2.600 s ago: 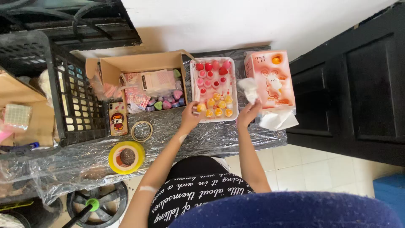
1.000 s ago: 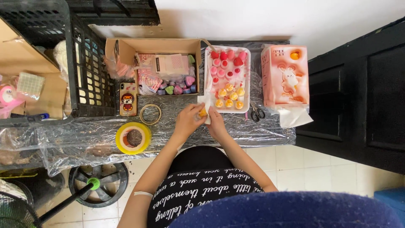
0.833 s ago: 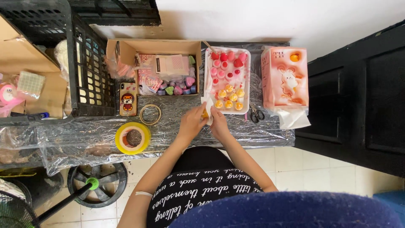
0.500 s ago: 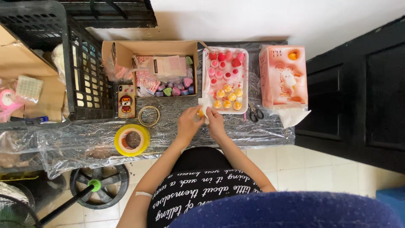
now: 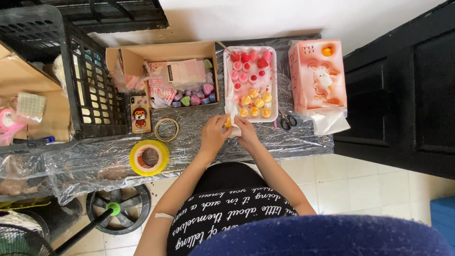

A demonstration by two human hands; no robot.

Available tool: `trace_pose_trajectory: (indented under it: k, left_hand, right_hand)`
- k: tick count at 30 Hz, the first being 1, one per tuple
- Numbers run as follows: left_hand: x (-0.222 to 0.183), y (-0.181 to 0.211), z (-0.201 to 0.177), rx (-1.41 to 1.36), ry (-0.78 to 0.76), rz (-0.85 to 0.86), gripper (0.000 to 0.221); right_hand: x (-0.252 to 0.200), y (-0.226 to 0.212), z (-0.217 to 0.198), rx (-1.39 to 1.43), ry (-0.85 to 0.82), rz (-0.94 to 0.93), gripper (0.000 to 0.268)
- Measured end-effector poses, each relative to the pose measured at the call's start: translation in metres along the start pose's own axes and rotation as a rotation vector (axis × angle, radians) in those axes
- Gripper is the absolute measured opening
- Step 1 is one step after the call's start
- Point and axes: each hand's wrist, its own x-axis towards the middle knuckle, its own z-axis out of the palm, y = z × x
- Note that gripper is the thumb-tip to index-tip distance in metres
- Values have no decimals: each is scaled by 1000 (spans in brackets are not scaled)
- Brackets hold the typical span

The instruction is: Wrapping small candle items in paper and placing them into small plastic bags.

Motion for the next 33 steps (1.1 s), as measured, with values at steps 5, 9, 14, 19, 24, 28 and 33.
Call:
trace_pose_trajectory:
  k: [5, 9, 14, 19, 24, 28, 33]
  left_hand:
    - [6, -16, 22, -27, -55, 23, 48]
    - [20, -37, 41, -102, -119, -14, 46]
    - [49, -90, 105, 204, -282, 98, 45]
    - [80, -85, 116, 385, -283, 209, 63]
    - [84, -143, 178, 447, -268, 252, 44]
    - [79, -95, 136, 355, -147, 321, 60]
    - [59, -54, 102, 272, -387, 176, 52]
  right_hand:
    - [2, -4, -1, -195, 256, -108, 24]
    - [-1, -21, -19, -305, 367, -325, 22]
    - [-25, -61, -35, -230, 514, -393, 22]
    - [-29, -67, -71, -143, 488, -445, 20]
    - [-30, -63, -67, -120, 452, -376, 20]
    - [-31, -53, -69, -72, 430, -342, 20]
    - [-27, -49, -63, 1, 387, -325, 22]
